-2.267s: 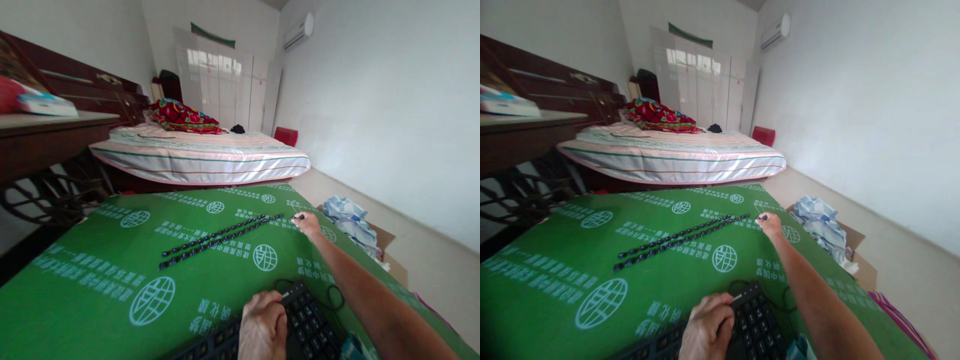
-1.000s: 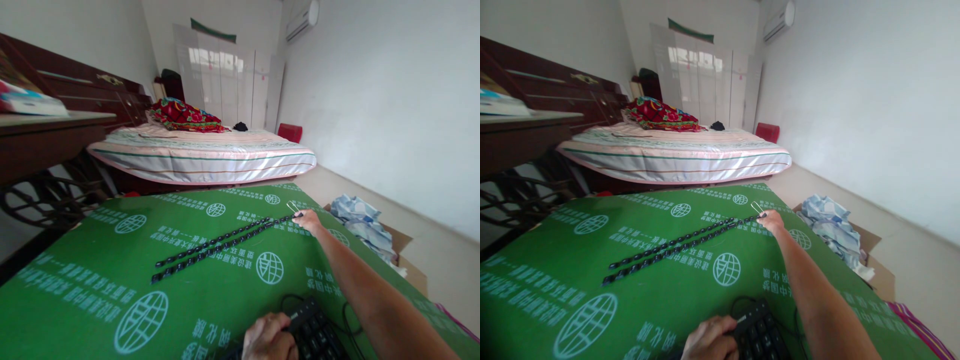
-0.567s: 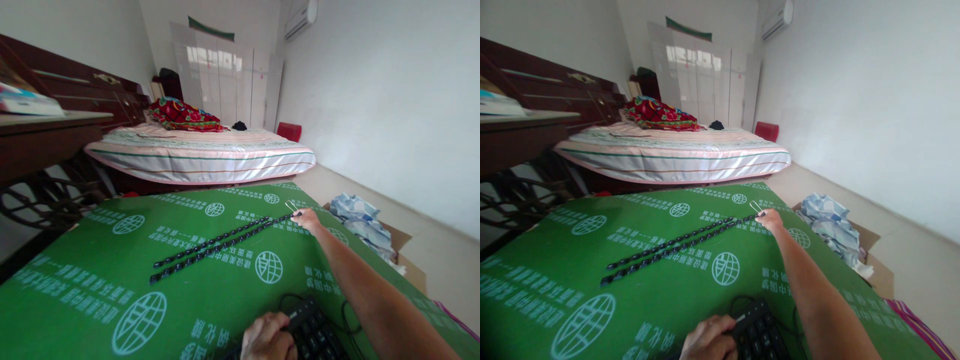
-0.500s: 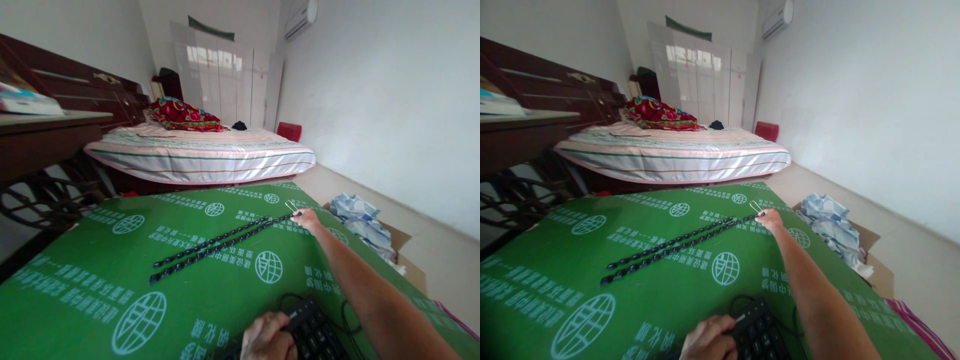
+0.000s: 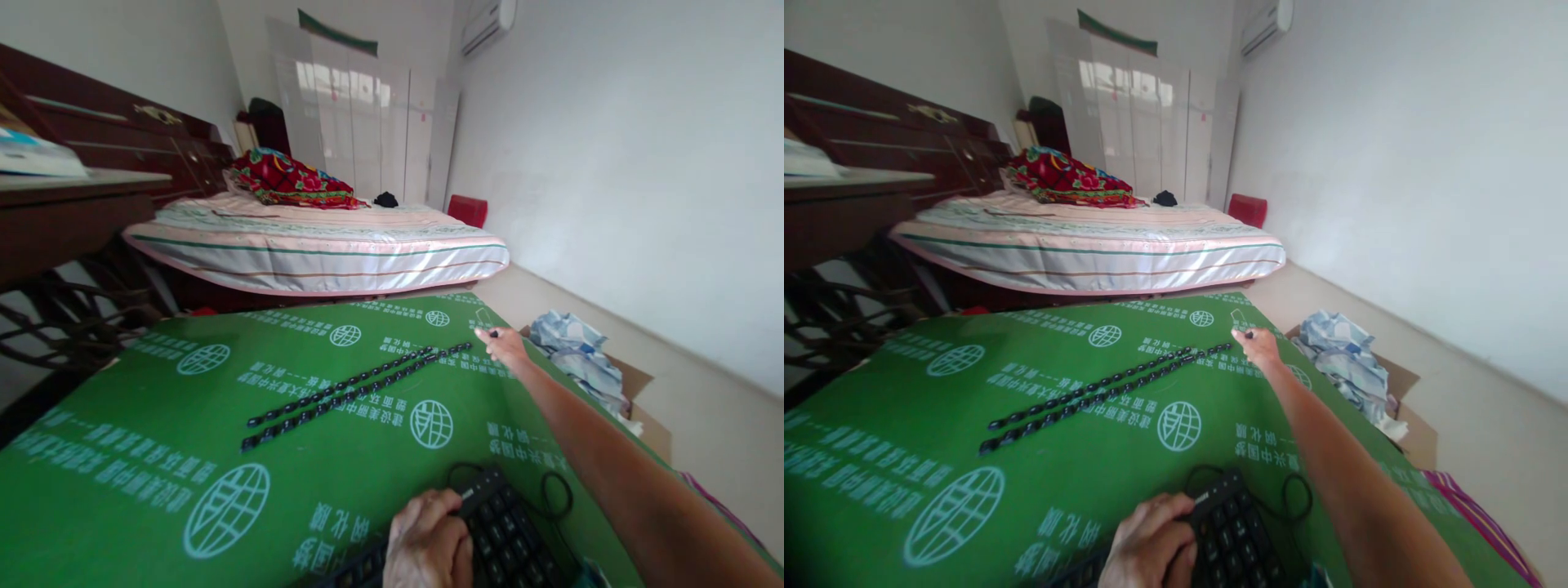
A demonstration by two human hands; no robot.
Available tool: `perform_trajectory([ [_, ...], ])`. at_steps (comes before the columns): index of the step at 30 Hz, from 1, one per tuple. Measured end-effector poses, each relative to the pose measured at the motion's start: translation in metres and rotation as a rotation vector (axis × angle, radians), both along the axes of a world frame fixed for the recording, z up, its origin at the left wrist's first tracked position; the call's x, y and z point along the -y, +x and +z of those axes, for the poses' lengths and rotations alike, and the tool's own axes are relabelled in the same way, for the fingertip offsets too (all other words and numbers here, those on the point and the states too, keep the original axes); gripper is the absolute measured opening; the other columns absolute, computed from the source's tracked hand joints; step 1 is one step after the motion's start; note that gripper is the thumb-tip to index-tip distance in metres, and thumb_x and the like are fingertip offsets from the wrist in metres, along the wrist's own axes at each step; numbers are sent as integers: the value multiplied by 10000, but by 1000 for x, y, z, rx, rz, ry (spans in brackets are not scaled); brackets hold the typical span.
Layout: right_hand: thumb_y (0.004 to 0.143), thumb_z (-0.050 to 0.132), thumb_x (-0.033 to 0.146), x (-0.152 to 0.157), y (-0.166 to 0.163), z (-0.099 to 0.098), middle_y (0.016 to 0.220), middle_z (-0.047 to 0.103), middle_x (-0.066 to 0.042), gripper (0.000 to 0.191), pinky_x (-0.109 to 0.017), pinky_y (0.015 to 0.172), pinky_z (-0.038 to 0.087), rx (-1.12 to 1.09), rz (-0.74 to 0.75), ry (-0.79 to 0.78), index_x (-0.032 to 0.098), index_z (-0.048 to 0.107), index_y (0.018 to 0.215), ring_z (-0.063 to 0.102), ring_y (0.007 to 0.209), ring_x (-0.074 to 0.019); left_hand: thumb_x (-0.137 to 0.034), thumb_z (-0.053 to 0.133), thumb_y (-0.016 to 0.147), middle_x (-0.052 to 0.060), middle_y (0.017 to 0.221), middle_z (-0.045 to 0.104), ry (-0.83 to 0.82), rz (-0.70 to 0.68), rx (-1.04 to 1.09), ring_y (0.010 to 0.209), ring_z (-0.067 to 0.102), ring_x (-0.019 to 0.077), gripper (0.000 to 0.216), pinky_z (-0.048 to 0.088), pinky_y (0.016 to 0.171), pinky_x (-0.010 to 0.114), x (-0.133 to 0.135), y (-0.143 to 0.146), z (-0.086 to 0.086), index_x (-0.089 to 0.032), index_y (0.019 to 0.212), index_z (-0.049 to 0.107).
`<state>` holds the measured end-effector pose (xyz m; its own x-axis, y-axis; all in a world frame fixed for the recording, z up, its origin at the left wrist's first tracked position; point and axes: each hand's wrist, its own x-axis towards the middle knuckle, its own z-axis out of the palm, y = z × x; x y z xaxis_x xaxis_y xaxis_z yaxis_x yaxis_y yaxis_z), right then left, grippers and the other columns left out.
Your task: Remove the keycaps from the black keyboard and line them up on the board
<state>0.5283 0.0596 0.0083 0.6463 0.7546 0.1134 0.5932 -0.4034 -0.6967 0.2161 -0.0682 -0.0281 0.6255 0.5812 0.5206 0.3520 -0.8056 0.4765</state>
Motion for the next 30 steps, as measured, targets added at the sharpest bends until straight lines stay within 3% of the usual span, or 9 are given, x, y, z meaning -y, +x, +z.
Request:
perform_trajectory([
  [3, 791, 433, 596, 27, -8, 22, 557, 637, -33, 504, -207, 489, 428, 55, 13, 53, 157, 654, 681, 598, 492, -127, -100, 524, 733, 16, 944, 693, -78, 54, -12, 883, 621, 198, 167, 502, 780, 322, 6, 3, 11, -219, 676, 625],
  [6, 735, 446, 662, 61, -18, 39, 531, 619, -53, 546, -252, 534, 409, 194, -11, 43, 179, 627, 557, 610, 584, -187, -96, 504, 756, 25, 940, 689, -146, 78, -52, 894, 607, 208, 194, 489, 795, 360, 12, 6, 23, -213, 684, 640],
  [9, 735, 437, 665, 100, -35, 50, 495, 597, -65, 564, -265, 518, 372, 351, -20, 20, 188, 584, 473, 590, 568, -197, -97, 507, 763, 30, 968, 681, -195, 81, -64, 922, 589, 214, 191, 465, 828, 382, 14, 8, 30, -201, 680, 644],
  [11, 738, 451, 649, 125, -51, 53, 444, 566, -47, 555, -249, 485, 358, 275, 20, 37, 184, 578, 463, 551, 484, -161, -100, 510, 769, 26, 973, 678, -210, 73, -59, 933, 579, 209, 187, 453, 837, 377, 14, 9, 31, -197, 680, 642],
  [17, 694, 576, 583, 181, -112, 42, 325, 474, 24, 467, -190, 322, 260, -270, 142, 114, 146, 601, 534, 356, 264, -64, -103, 502, 788, 13, 974, 671, -202, 59, -43, 922, 568, 189, 192, 434, 832, 354, 13, 10, 26, -196, 692, 639],
  [23, 650, 644, 546, 195, -144, 29, 393, 559, -1, 425, -168, 269, 273, -530, 217, 67, 130, 604, 574, 400, 248, -65, -100, 519, 771, 21, 979, 674, -214, 57, -39, 935, 564, 191, 180, 429, 840, 342, 14, 10, 26, -195, 695, 652],
  [30, 670, 628, 536, 190, -149, 17, 368, 547, -3, 419, -169, 272, 285, -401, 219, 4, 139, 588, 543, 400, 238, -68, -91, 534, 749, 20, 976, 684, -242, 65, -43, 921, 569, 189, 181, 428, 840, 334, 16, 13, 30, -198, 681, 664],
])
